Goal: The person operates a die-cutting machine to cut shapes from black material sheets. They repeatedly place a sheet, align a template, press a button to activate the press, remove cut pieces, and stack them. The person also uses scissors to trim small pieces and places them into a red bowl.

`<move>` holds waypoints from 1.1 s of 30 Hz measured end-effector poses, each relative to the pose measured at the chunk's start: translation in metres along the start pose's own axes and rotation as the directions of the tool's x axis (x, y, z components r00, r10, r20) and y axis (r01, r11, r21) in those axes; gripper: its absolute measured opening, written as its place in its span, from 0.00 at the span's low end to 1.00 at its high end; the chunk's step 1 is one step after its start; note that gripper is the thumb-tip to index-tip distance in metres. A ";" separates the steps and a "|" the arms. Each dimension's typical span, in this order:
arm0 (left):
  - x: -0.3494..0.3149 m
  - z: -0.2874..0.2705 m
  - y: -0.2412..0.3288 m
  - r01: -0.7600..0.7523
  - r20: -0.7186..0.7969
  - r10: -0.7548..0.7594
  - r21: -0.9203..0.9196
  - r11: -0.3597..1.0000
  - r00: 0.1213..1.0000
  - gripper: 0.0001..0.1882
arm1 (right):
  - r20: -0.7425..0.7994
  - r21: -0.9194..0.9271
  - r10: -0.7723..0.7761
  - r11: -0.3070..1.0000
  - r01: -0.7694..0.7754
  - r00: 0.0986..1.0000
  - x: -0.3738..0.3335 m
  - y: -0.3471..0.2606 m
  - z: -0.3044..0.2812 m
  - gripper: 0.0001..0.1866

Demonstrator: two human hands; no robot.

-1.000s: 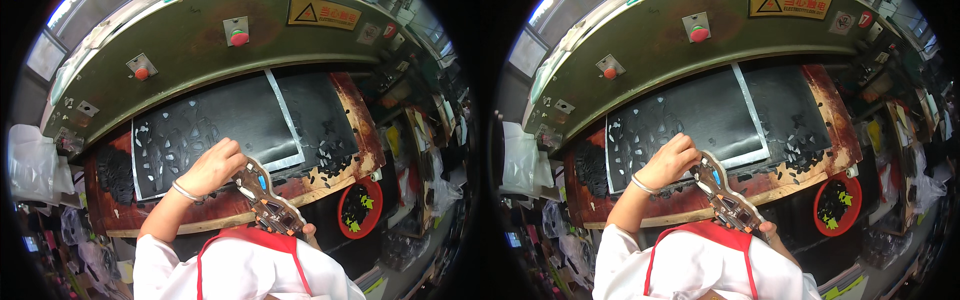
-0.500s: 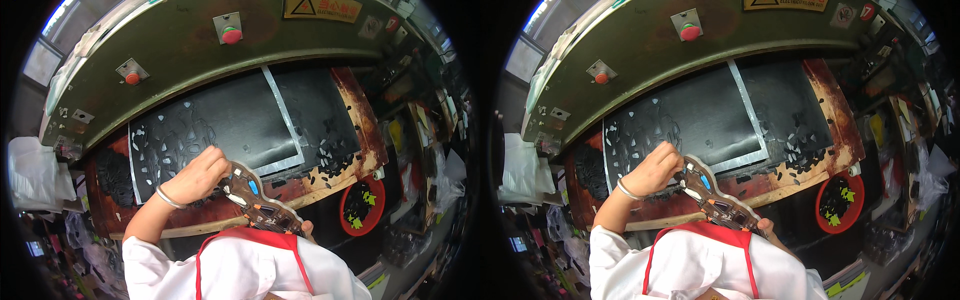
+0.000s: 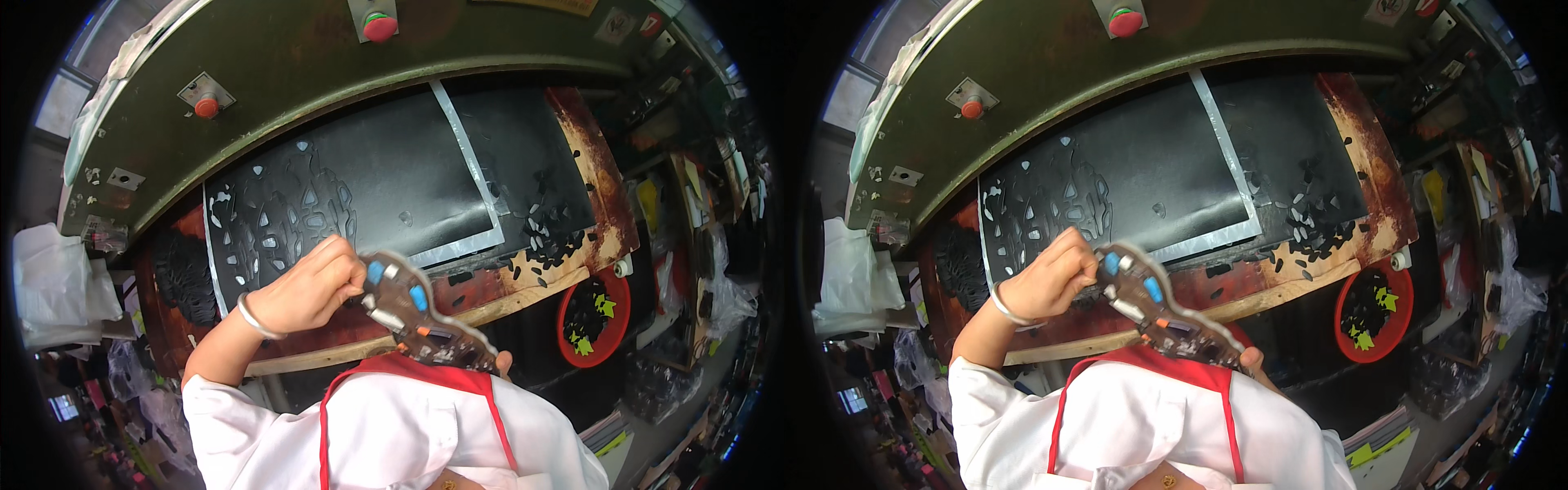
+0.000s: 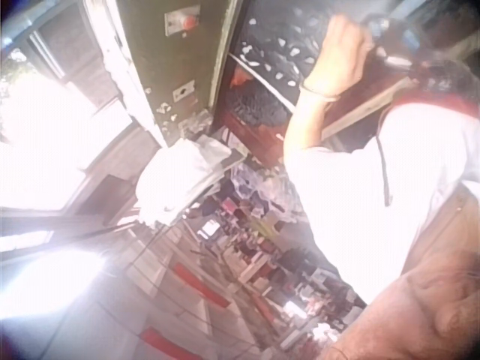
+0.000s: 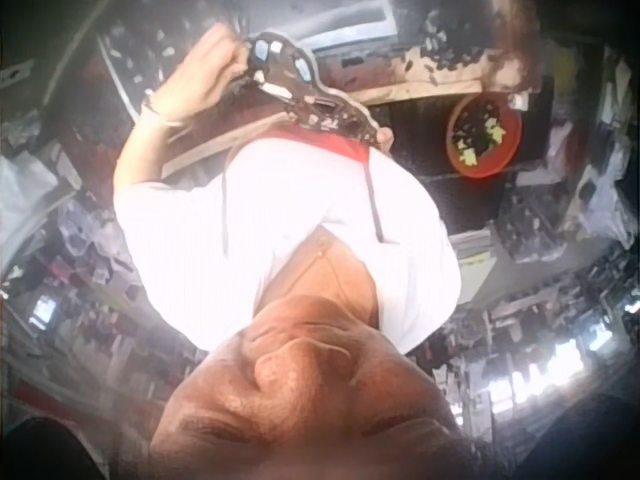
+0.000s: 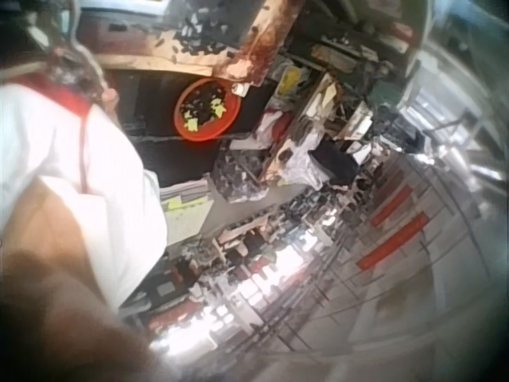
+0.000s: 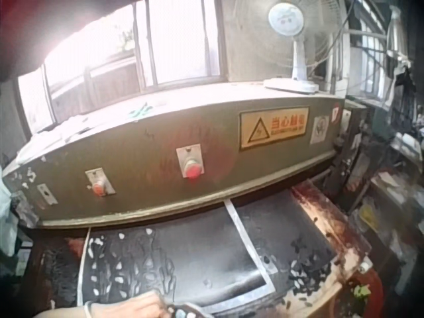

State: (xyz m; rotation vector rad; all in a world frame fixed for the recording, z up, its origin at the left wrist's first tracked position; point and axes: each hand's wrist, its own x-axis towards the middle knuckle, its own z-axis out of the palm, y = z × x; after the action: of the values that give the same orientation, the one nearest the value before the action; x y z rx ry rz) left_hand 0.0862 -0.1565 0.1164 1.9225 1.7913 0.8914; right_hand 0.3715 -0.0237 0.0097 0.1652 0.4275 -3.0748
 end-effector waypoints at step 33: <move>0.016 0.002 -0.035 -0.171 0.177 0.164 0.024 0.985 0.970 0.09 | -0.007 0.015 0.004 1.000 -0.004 1.000 0.006 0.017 0.007 0.65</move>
State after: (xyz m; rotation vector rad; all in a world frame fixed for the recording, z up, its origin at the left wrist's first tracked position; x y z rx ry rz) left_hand 0.0608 -0.1362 0.0955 2.1311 1.5752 0.7188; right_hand 0.3659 -0.0419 0.0109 0.1779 0.4035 -3.0750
